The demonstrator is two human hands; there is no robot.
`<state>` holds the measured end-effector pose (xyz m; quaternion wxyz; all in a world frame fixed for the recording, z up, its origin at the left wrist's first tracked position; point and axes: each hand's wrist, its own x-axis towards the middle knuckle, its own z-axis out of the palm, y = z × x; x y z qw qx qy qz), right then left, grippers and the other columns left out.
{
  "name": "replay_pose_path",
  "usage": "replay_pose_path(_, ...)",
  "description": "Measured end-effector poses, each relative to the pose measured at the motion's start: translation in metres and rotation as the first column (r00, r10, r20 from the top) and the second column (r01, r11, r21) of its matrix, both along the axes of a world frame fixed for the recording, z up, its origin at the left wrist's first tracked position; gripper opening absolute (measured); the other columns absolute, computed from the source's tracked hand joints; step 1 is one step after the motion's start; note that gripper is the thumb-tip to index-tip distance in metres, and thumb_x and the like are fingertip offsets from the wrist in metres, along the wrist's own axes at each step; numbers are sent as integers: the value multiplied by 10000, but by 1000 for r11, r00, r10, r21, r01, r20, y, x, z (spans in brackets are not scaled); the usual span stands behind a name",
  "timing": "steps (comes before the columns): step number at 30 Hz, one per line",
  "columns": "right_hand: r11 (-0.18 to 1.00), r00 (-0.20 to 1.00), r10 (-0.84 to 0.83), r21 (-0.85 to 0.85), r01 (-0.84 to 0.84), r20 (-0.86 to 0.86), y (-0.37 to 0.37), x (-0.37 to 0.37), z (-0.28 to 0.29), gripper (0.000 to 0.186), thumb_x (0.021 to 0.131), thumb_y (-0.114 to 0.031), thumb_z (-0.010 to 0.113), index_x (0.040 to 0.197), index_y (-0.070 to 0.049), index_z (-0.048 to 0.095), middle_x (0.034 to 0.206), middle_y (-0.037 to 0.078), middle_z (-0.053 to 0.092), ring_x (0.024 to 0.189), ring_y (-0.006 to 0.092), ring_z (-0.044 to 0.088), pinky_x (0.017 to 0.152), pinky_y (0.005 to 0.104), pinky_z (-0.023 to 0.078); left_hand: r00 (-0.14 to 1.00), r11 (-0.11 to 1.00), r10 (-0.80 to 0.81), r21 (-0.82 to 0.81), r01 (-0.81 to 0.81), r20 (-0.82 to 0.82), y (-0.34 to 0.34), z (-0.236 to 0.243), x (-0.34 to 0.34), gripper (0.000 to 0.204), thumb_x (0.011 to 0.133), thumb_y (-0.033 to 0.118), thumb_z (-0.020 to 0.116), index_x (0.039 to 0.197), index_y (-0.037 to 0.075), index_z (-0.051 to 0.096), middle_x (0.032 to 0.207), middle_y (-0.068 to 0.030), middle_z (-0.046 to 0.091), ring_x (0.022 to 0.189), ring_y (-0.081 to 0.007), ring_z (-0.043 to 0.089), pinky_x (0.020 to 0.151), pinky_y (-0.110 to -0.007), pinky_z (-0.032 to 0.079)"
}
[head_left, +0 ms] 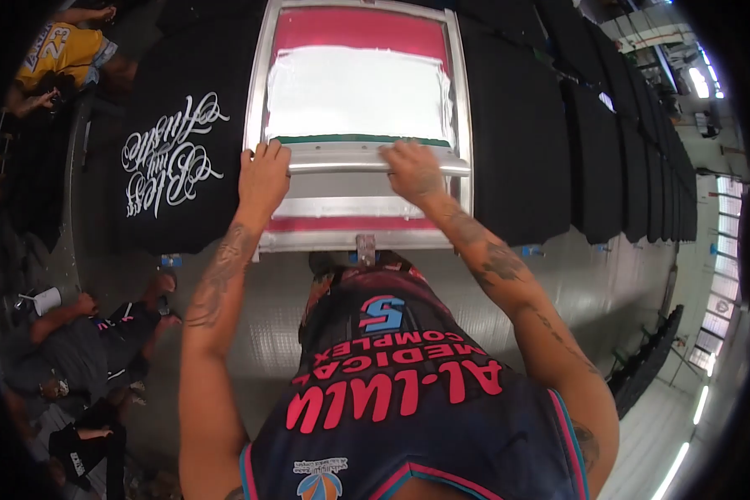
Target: Screen printing a white graphic design onto black t-shirts using a squeegee and ink.
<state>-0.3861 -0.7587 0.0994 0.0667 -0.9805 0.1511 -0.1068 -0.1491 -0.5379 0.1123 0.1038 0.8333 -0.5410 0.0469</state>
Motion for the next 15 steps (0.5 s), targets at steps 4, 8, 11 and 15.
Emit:
replay_pose_path(4, 946, 956, -293, -155, 285, -29, -1, -97, 66, 355, 667, -150, 764, 1021, -142, 729, 955, 7, 670, 898, 246, 589, 841, 408, 411, 970, 974, -210, -119, 195, -123, 32, 35, -26, 379, 659, 28, 708, 1032, 90, 676, 956, -43, 601, 916, -274, 546, 815, -421, 415)
replay_pose_path(8, 933, 925, -357, 4, 360, -129, 48, -133, 66, 316, 660, -114, 740, 974, -135, 728, 959, 12, 674, 925, 249, 602, 847, 411, 416, 964, 983, -174, -91, 159, -202, 66, 49, -53, 387, 636, -2, 718, 1006, 107, 695, 937, -35, 614, 894, -276, 546, 788, -399, 427)
replay_pose_path(11, 930, 937, -345, 118, 349, -48, 63, -135, 53, 269, 658, -89, 722, 924, -126, 716, 941, 16, 686, 922, 248, 630, 864, 422, 422, 956, 995, -102, -11, 103, -274, 85, 42, -64, 405, 625, -12, 726, 1012, 105, 692, 957, -39, 616, 909, -283, 548, 798, -403, 441)
replay_pose_path(15, 952, 961, -271, 134, 275, -45, 63, -140, 32, 321, 608, -98, 713, 927, -131, 696, 976, 23, 699, 898, 254, 651, 863, 431, 466, 948, 998, -6, 59, 27, -317, 84, 33, -76, 417, 634, -13, 728, 1031, 105, 674, 1010, -61, 609, 964, -309, 558, 812, -433, 511)
